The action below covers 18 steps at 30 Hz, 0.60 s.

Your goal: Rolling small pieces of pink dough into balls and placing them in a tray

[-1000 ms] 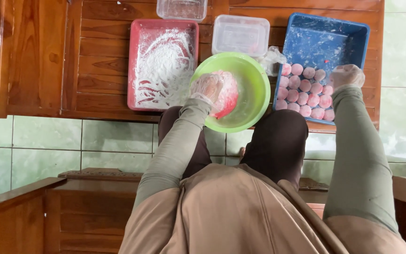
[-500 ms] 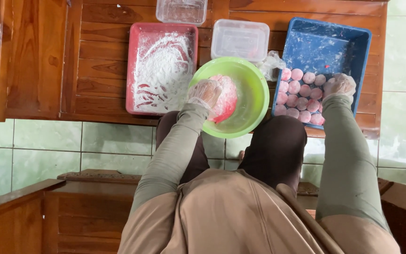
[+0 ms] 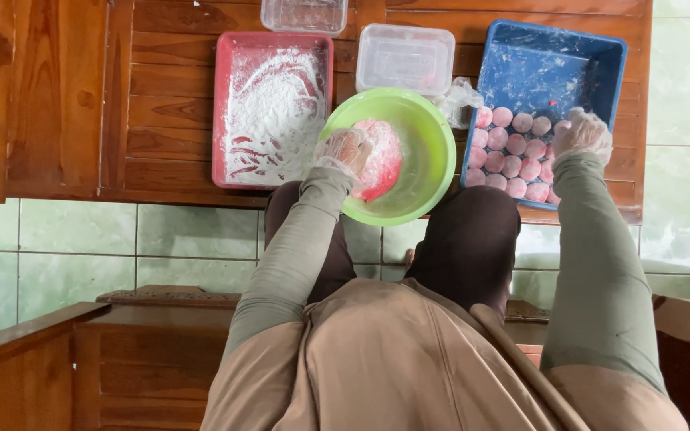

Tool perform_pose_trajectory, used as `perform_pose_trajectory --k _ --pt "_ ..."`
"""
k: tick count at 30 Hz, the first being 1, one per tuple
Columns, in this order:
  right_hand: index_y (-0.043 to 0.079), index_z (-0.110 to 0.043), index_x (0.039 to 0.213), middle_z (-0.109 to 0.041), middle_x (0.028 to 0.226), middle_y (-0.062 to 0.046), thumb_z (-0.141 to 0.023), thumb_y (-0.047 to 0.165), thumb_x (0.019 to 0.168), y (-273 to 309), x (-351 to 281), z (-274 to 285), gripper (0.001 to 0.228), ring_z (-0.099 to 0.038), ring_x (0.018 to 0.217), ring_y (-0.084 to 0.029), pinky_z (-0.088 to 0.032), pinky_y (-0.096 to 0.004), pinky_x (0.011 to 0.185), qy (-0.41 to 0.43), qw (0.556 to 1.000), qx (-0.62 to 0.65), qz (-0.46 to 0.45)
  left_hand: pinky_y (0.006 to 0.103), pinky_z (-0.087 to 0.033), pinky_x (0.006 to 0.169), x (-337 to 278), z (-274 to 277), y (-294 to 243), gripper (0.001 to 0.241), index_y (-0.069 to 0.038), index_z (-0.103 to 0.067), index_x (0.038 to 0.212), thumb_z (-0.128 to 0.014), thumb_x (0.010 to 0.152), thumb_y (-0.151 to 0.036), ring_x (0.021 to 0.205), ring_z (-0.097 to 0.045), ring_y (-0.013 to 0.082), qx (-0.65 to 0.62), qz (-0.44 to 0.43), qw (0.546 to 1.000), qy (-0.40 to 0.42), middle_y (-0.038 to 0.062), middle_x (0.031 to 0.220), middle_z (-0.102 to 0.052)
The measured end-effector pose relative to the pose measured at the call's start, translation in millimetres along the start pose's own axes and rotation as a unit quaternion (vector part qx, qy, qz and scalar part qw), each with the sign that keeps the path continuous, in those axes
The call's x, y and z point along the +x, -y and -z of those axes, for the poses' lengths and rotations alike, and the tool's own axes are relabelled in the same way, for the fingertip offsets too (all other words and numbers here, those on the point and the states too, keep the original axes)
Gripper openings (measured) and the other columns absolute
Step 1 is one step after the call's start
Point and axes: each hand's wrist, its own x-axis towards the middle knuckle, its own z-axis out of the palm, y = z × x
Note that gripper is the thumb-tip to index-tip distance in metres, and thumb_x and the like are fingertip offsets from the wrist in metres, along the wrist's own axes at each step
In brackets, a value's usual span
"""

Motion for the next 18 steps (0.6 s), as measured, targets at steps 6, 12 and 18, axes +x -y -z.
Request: perform_pose_trajectory --k 6,12,18 --pt "0.014 -0.075 0.131 -0.07 0.111 -0.024 -0.059 0.018 0.091 71.3 -30.8 52.3 0.043 -0.065 0.097 -0.045 -0.053 -0.058 0.075 -0.142 0.982 0.042 0.115 0.043 -0.04 0.061 -4.0 5.6 -3.0 0.029 -0.016 -0.038 0.066 -0.051 0.088 -0.031 0.067 -0.051 0.0241 -0.004 0.019 1.0 -0.015 0.004 0.068 -0.05" --pt "0.039 -0.079 0.103 -0.077 0.086 0.004 -0.07 0.036 0.086 172.2 -67.8 -47.3 0.02 -0.075 0.084 -0.029 -0.06 -0.044 0.075 -0.167 0.926 0.177 0.287 0.0515 -0.053 0.102 3.3 -6.2 3.8 0.043 -0.025 -0.073 0.119 -0.054 0.094 -0.054 0.124 -0.065 0.0333 -0.065 0.054 0.996 0.014 0.009 0.123 -0.074" --pt "0.009 -0.07 0.111 -0.071 0.094 -0.015 -0.063 0.061 0.093 250.9 -233.6 -10.6 0.056 -0.073 0.099 -0.033 -0.059 -0.045 0.08 0.072 0.958 0.002 0.277 0.0485 -0.054 0.101 -2.2 -8.7 2.7 0.043 -0.027 -0.074 0.112 -0.053 0.092 -0.058 0.12 -0.067 0.029 -0.04 0.055 0.997 -0.026 0.005 0.119 -0.075"
